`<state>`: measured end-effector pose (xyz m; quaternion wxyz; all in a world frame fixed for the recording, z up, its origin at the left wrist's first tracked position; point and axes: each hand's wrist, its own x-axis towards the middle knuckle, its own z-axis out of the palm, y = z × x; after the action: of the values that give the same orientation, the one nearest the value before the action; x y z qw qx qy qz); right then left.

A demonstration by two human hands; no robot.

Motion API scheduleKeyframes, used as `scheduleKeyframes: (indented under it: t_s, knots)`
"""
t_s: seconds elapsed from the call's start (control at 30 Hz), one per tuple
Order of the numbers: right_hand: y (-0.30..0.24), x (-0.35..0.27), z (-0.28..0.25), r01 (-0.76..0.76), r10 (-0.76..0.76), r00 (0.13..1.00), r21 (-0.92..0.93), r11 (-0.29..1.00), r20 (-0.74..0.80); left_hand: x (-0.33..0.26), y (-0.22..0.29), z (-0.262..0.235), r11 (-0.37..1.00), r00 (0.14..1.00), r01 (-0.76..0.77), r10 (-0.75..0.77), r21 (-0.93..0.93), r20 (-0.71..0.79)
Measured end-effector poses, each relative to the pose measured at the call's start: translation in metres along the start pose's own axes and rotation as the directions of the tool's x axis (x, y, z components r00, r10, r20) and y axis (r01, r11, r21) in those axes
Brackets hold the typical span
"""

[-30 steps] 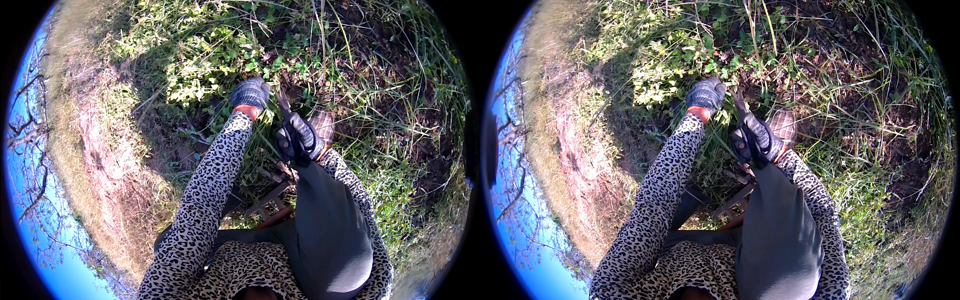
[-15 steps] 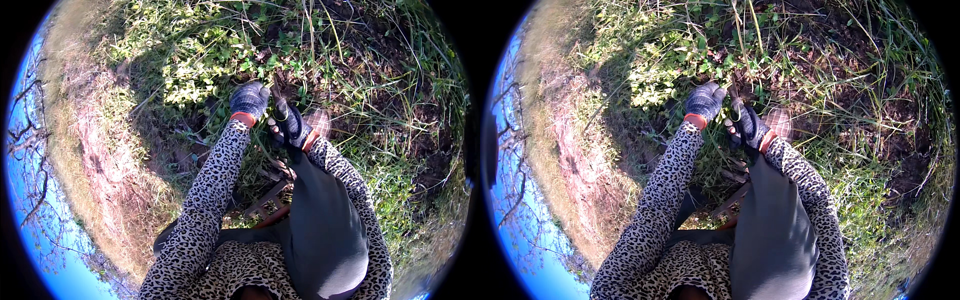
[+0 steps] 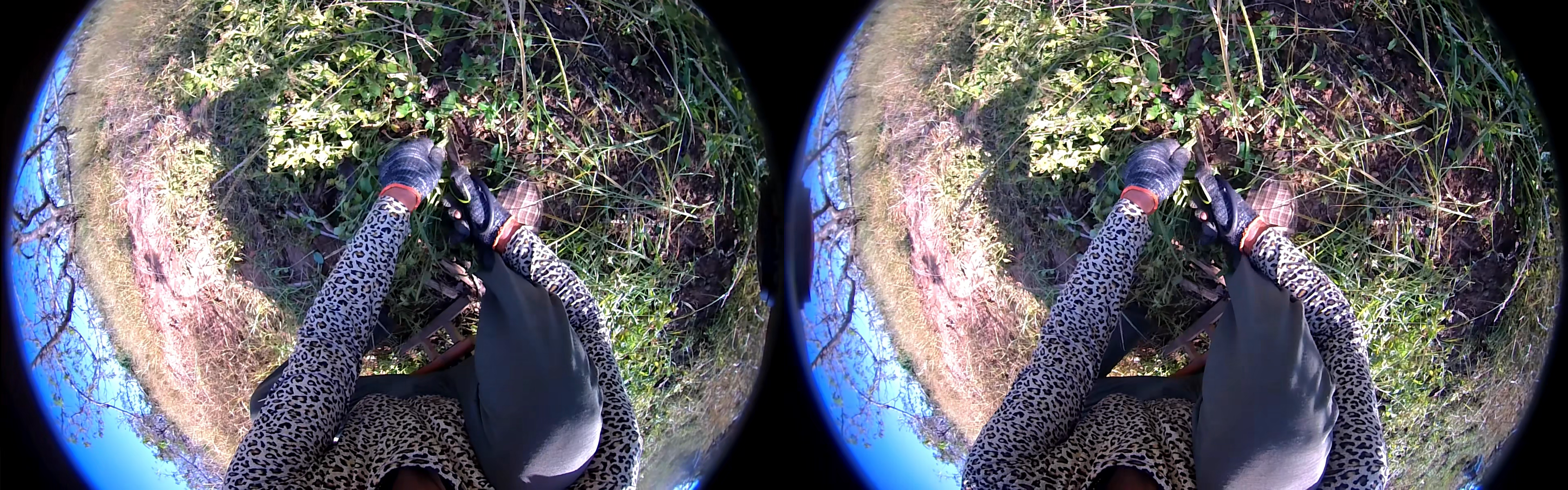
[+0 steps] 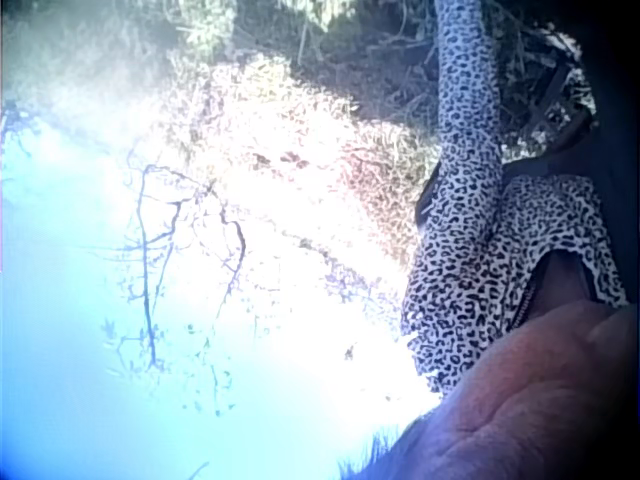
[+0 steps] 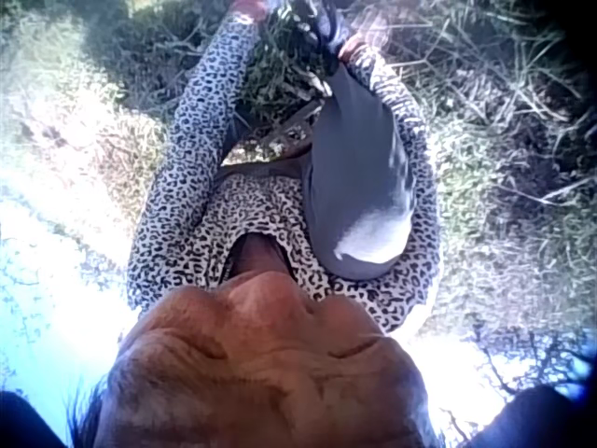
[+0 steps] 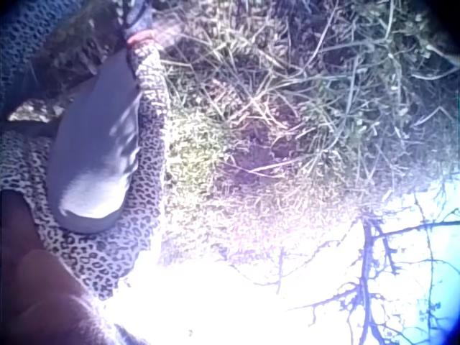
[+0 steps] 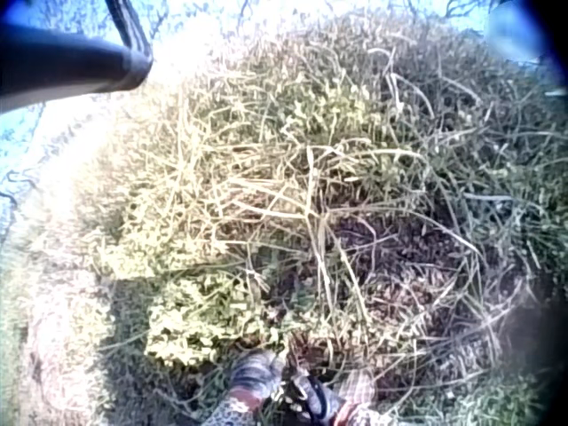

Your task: The person pulls plants from the ground by hand and cuts the stems using a sickle.

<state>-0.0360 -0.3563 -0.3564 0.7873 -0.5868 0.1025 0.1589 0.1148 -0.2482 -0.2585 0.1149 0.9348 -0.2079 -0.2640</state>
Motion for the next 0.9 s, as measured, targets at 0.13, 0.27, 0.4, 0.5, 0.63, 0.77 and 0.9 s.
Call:
scheduleKeyframes:
  t_s: [0.13,0.27,0.4,0.5,0.63,0.77,0.9]
  knots:
    - [-0.059,-0.009,0.01,-0.307,0.314,0.948,0.435,0.847,0.057,-0.001,-0.001,0.003,0.999,0.997,0.049,-0.05,0.017,0.055]
    - [-0.07,-0.012,0.018,-0.291,0.298,0.951,0.572,0.767,0.084,-0.026,-0.054,0.001,0.993,0.993,-0.084,0.09,0.086,-0.078]
    - [-0.073,-0.018,0.017,-0.259,0.255,0.962,0.651,0.713,0.102,-0.096,-0.133,-0.031,0.883,0.946,-0.289,0.203,0.37,0.254]
    - [-0.061,-0.023,0.011,-0.209,0.195,0.975,0.754,0.623,0.109,-0.172,-0.221,-0.018,0.815,0.876,-0.169,-0.134,0.555,0.464]
    - [-0.074,-0.023,0.015,-0.248,0.063,0.968,0.889,0.385,0.243,-0.339,-0.369,-0.024,0.649,0.488,-0.214,-0.576,0.73,0.655]
    - [-0.063,-0.029,0.009,-0.195,0.026,0.981,0.955,0.222,0.194,-0.346,-0.379,-0.044,0.699,0.394,0.19,-0.697,0.689,0.599]
    - [-0.063,-0.041,0.006,-0.124,-0.016,0.991,0.951,0.284,0.134,-0.233,-0.283,-0.049,0.949,0.978,0.208,-0.199,0.239,-0.062]
